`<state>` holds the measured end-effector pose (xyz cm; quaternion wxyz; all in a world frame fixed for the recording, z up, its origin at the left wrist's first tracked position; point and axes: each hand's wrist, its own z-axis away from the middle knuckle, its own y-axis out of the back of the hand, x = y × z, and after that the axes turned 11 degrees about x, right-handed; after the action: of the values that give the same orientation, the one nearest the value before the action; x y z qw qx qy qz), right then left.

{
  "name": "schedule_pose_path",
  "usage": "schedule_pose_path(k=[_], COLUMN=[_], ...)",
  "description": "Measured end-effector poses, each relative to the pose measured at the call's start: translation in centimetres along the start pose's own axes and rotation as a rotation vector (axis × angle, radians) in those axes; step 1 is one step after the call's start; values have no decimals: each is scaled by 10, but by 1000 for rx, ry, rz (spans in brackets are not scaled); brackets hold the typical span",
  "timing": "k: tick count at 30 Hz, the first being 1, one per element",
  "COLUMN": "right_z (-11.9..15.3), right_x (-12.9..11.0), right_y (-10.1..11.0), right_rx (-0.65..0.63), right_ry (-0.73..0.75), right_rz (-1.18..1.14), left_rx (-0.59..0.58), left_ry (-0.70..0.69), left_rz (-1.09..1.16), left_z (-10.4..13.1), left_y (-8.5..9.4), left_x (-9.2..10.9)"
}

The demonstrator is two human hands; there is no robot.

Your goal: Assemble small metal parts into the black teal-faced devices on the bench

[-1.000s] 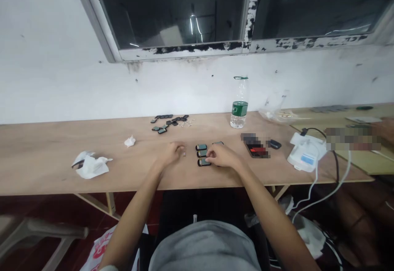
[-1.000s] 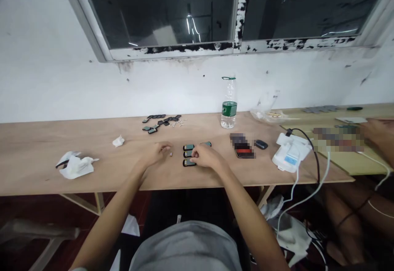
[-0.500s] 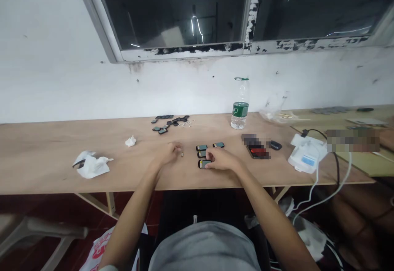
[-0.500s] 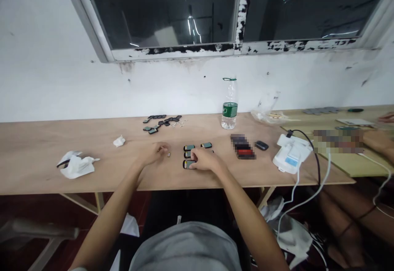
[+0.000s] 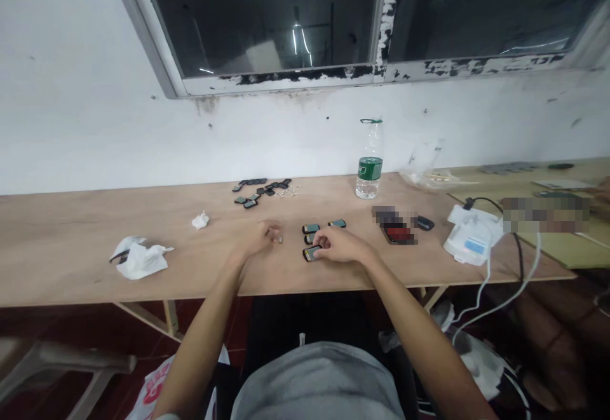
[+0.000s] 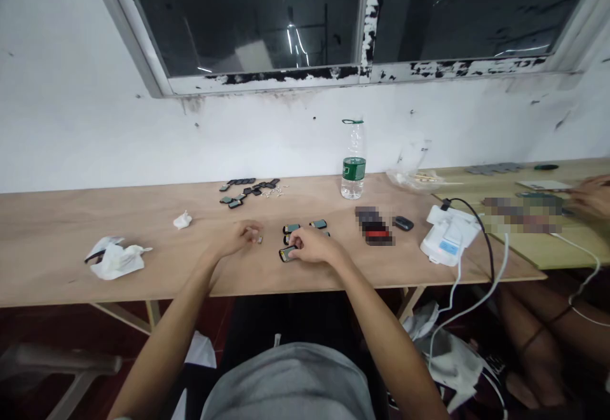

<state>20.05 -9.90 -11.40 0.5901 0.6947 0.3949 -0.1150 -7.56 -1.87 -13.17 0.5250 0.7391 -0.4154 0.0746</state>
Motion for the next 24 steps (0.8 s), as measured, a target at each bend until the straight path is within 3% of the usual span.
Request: schedule_pose_path(k=[5, 10, 15, 24], right_z=[-1, -1, -1, 2], right_x=[-5, -8, -10, -23], right_y=[0, 5, 10, 17], right_rx=[136, 229, 233, 294], right_ry=[26, -33, -88, -129], right_rz=[-71, -263, -538, -698], left_rx=[12, -7, 157, 345], left_ry=[-110, -337, -496, -686], left_rz=[109, 210, 148, 25], left_z=[4, 16, 16, 18], left_y=[8, 4, -8, -18], left_x=[39, 82, 83, 73])
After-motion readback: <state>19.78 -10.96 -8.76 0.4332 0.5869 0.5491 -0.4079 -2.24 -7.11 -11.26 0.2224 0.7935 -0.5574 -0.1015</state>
